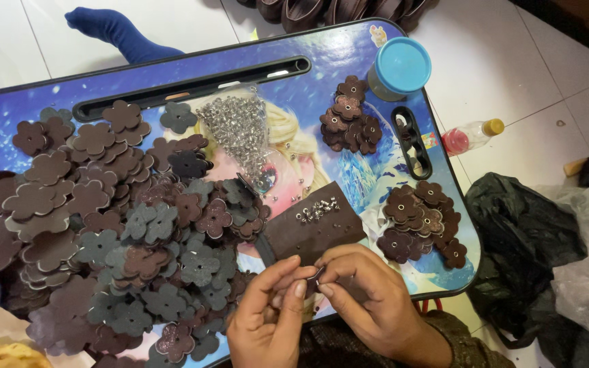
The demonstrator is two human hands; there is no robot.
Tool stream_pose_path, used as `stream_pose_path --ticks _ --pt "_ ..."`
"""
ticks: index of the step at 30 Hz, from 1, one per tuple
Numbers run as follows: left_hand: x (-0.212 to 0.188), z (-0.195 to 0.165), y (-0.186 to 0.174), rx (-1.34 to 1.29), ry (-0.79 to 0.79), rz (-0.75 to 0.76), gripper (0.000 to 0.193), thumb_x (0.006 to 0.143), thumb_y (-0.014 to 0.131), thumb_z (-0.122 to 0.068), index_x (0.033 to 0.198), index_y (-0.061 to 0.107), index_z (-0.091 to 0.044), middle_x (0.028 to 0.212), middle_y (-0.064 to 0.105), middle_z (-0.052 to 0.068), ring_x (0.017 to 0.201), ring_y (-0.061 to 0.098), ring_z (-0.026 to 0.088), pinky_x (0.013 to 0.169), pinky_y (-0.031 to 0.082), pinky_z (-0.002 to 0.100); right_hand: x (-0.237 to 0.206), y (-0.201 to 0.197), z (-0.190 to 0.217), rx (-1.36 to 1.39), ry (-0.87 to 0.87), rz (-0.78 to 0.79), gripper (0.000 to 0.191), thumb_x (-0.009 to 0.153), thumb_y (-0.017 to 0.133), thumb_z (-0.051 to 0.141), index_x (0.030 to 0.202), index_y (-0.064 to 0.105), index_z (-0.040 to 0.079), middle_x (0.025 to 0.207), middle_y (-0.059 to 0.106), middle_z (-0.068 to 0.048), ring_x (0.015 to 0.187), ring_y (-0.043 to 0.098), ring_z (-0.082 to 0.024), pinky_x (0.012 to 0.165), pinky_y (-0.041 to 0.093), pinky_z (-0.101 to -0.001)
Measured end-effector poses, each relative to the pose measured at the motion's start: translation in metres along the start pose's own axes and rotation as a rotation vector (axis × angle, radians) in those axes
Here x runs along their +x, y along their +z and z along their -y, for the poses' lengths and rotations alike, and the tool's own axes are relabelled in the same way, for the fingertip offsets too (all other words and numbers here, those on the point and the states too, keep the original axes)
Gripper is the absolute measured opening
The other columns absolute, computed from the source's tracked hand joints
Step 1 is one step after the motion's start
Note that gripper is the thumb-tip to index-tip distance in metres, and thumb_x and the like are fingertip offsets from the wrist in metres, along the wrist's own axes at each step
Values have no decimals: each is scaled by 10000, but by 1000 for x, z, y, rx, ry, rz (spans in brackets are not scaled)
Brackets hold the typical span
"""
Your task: The person assembles small flower-shaped craft pieces by inserting metal fasteners through pre-drilled holes. They pick up each piece, thread a fastener, and place the completed unit into a growing pile on the table.
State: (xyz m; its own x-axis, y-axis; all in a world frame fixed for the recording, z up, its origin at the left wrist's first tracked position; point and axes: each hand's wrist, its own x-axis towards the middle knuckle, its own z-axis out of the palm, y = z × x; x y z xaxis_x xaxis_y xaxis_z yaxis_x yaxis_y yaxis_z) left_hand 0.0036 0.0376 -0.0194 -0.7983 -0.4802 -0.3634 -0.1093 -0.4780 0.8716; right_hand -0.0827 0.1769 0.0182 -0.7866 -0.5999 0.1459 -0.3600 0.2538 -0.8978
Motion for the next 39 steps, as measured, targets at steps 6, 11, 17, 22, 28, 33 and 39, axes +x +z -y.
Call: stream_pose_path --ticks 6,11,17,22,28,33,39 --pt "0 -13 4 150 8 38 592 902 666 24 1468 493 -3 1041 843 184 847 755 129 751 610 260 -12 19 -18 355 182 -128 194 932 690 -80 1096 633 7 1047 657 -99 897 665 -131 749 545 -255" --pt "7 -16 9 -40 -126 38 920 821 640 60 1627 235 -121 1104 764 151 848 736 132 746 605 271 -17 26 -29 418 214 -206 433 920 670 -98 1298 495 19 1112 613 -78 1034 614 -128 887 516 -266" --pt "10 -9 12 -43 -15 71 978 795 718 115 1607 206 -70 965 704 129 872 716 133 768 595 264 -17 21 -31 505 295 -149 371 949 639 -70 1288 506 2 1146 630 -93 1077 624 -139 929 514 -288" --pt "11 -8 8 -37 -26 46 944 799 707 124 1608 262 -68 945 679 106 810 685 116 694 574 249 -14 9 -27 571 385 -60 395 996 552 -30 1388 517 -12 1127 660 -109 1038 626 -146 907 511 -295" --pt "12 -10 9 -3 -46 27 904 786 680 139 1581 310 -80 945 670 88 793 675 103 673 567 239 -10 2 -25 588 404 -56 455 951 541 -74 1398 501 -3 1133 663 -113 1077 630 -160 947 506 -312" --pt "11 -14 9 6 -87 30 899 767 655 159 1569 330 -84 947 642 65 816 664 91 686 561 232 -11 3 -24 526 393 3 479 933 570 -69 1402 503 3 1125 655 -104 1048 632 -144 928 513 -296" --pt "13 -11 6 24 -97 65 889 768 636 160 1556 319 -104 913 644 60 782 626 81 664 532 219 -11 3 -23 489 380 22 467 927 598 -56 1385 529 0 1094 675 -100 1024 643 -136 904 529 -289"
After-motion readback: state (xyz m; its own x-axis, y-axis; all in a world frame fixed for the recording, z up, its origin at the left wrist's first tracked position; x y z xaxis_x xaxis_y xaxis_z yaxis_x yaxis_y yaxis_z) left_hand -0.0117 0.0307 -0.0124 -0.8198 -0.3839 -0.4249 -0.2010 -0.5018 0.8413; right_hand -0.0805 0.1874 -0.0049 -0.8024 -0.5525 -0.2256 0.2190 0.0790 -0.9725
